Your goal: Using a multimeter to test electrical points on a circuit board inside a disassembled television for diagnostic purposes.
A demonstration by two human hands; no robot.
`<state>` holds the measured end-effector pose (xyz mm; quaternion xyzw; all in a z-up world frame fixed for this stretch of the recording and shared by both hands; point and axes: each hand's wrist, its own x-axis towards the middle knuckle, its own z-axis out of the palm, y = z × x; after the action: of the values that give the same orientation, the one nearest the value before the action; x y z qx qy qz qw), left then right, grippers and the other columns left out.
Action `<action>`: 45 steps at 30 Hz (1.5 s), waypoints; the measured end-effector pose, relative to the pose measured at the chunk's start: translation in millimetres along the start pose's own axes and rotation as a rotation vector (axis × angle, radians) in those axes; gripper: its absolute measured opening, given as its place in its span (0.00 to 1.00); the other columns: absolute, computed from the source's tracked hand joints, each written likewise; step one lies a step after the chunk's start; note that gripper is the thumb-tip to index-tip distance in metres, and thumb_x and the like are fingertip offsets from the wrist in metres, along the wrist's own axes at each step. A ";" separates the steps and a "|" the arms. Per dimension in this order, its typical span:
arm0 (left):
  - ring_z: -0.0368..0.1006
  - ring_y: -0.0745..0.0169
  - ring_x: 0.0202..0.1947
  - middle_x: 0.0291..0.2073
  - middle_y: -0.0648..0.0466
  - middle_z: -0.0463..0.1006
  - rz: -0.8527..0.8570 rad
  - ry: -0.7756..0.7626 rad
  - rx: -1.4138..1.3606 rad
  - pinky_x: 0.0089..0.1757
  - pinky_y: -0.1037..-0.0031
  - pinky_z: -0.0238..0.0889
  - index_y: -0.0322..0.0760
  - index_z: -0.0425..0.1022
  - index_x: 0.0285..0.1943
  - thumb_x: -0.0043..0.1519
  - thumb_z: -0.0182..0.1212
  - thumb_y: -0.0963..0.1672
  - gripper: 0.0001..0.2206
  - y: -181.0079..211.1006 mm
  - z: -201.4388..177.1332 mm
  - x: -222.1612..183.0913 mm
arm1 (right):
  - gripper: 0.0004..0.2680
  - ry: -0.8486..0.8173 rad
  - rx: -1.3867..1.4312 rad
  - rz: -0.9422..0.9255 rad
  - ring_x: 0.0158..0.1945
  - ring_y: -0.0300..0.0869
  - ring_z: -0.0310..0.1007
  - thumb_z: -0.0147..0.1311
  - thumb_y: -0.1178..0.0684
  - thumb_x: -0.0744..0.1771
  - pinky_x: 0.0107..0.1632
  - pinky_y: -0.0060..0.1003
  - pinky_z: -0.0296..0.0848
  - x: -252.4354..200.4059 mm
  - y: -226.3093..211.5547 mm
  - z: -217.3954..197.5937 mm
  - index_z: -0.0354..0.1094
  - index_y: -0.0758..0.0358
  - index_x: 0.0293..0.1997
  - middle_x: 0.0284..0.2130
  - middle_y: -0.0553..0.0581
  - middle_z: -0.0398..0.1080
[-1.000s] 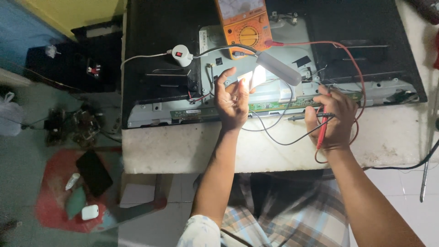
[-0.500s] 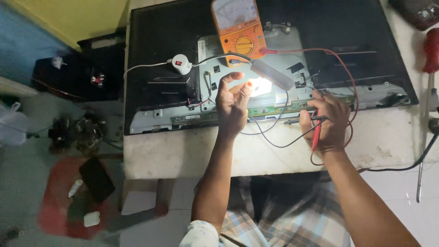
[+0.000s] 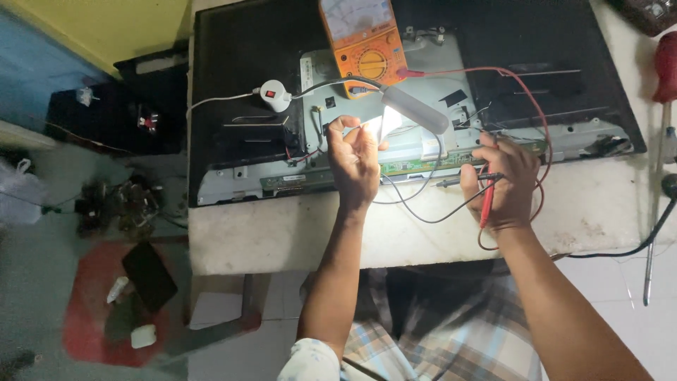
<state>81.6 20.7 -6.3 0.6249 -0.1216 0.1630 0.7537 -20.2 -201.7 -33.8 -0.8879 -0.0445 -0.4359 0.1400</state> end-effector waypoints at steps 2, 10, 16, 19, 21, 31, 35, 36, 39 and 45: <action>0.83 0.53 0.35 0.38 0.41 0.80 0.024 0.041 0.061 0.34 0.71 0.78 0.36 0.63 0.57 0.67 0.58 0.42 0.12 8.6 1.1 1.0 | 0.10 -0.003 0.003 -0.002 0.55 0.48 0.75 0.53 0.39 0.70 0.57 0.43 0.64 -0.7 -0.9 -0.8 0.70 0.51 0.46 0.53 0.53 0.76; 0.80 0.53 0.53 0.50 0.36 0.81 -0.231 0.103 0.044 0.46 0.59 0.81 0.43 0.62 0.63 0.64 0.60 0.46 0.19 61.5 -36.2 -8.0 | 0.08 -0.105 0.047 0.055 0.56 0.58 0.74 0.54 0.49 0.70 0.60 0.51 0.63 7.4 -18.3 -15.9 0.71 0.64 0.46 0.55 0.62 0.77; 0.74 0.60 0.53 0.53 0.45 0.78 -0.366 -0.035 0.066 0.49 0.68 0.80 0.35 0.74 0.62 0.64 0.53 0.42 0.17 55.2 -52.5 -28.4 | 0.09 -0.092 0.047 0.037 0.58 0.58 0.75 0.54 0.49 0.72 0.62 0.52 0.62 4.3 -16.9 -14.5 0.71 0.65 0.48 0.55 0.63 0.77; 0.77 0.60 0.48 0.50 0.46 0.80 -0.323 -0.085 0.021 0.47 0.69 0.81 0.32 0.75 0.57 0.63 0.57 0.41 0.14 52.0 -53.3 -33.7 | 0.07 -0.077 0.044 0.008 0.56 0.57 0.75 0.56 0.51 0.71 0.60 0.50 0.62 6.1 -15.3 -15.1 0.70 0.65 0.48 0.55 0.64 0.78; 0.74 0.63 0.46 0.45 0.52 0.77 -0.250 -0.125 -0.024 0.47 0.77 0.73 0.36 0.73 0.54 0.61 0.59 0.38 0.12 49.9 -53.7 -37.0 | 0.08 -0.105 0.053 0.016 0.55 0.59 0.75 0.56 0.50 0.70 0.58 0.52 0.64 7.0 -13.9 -14.9 0.71 0.65 0.46 0.54 0.64 0.78; 0.70 0.57 0.64 0.58 0.48 0.74 -0.180 -0.220 -0.138 0.55 0.74 0.73 0.38 0.69 0.61 0.64 0.60 0.37 0.16 30.4 -51.5 -67.6 | 0.08 -0.130 0.045 0.043 0.56 0.58 0.74 0.55 0.52 0.70 0.60 0.50 0.61 2.6 -15.3 -13.8 0.72 0.68 0.46 0.56 0.66 0.78; 0.71 0.56 0.63 0.57 0.48 0.69 -0.053 -0.261 -0.119 0.66 0.69 0.63 0.35 0.72 0.59 0.66 0.57 0.37 0.13 27.1 -54.8 -59.8 | 0.09 -0.112 0.045 0.010 0.56 0.60 0.73 0.53 0.51 0.72 0.59 0.52 0.61 3.3 -14.0 -13.3 0.71 0.70 0.48 0.56 0.68 0.77; 0.72 0.54 0.61 0.56 0.47 0.71 -0.063 -0.274 -0.093 0.66 0.68 0.64 0.34 0.74 0.58 0.66 0.56 0.37 0.12 28.0 -55.3 -57.7 | 0.10 -0.128 0.039 0.026 0.57 0.59 0.72 0.53 0.50 0.72 0.60 0.51 0.60 2.5 -13.4 -13.3 0.71 0.69 0.48 0.57 0.68 0.77; 0.73 0.54 0.60 0.52 0.47 0.74 -0.123 -0.282 -0.054 0.59 0.70 0.68 0.37 0.80 0.47 0.64 0.58 0.38 0.07 24.3 -59.5 -59.9 | 0.09 -0.125 0.061 0.035 0.57 0.59 0.71 0.55 0.52 0.71 0.61 0.52 0.61 2.3 -13.9 -14.2 0.71 0.69 0.48 0.57 0.67 0.76; 0.78 0.67 0.41 0.33 0.54 0.84 -0.203 -0.192 0.194 0.47 0.77 0.70 0.37 0.82 0.31 0.60 0.65 0.39 0.05 40.5 -34.3 -53.0 | 0.08 -0.122 0.072 0.036 0.56 0.59 0.72 0.55 0.52 0.71 0.60 0.53 0.61 8.3 -19.8 -18.9 0.71 0.69 0.48 0.56 0.66 0.76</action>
<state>16.1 56.1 3.2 0.7167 -0.1130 0.0368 0.6872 -33.4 -188.5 -12.2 -0.9080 -0.0525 -0.3763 0.1767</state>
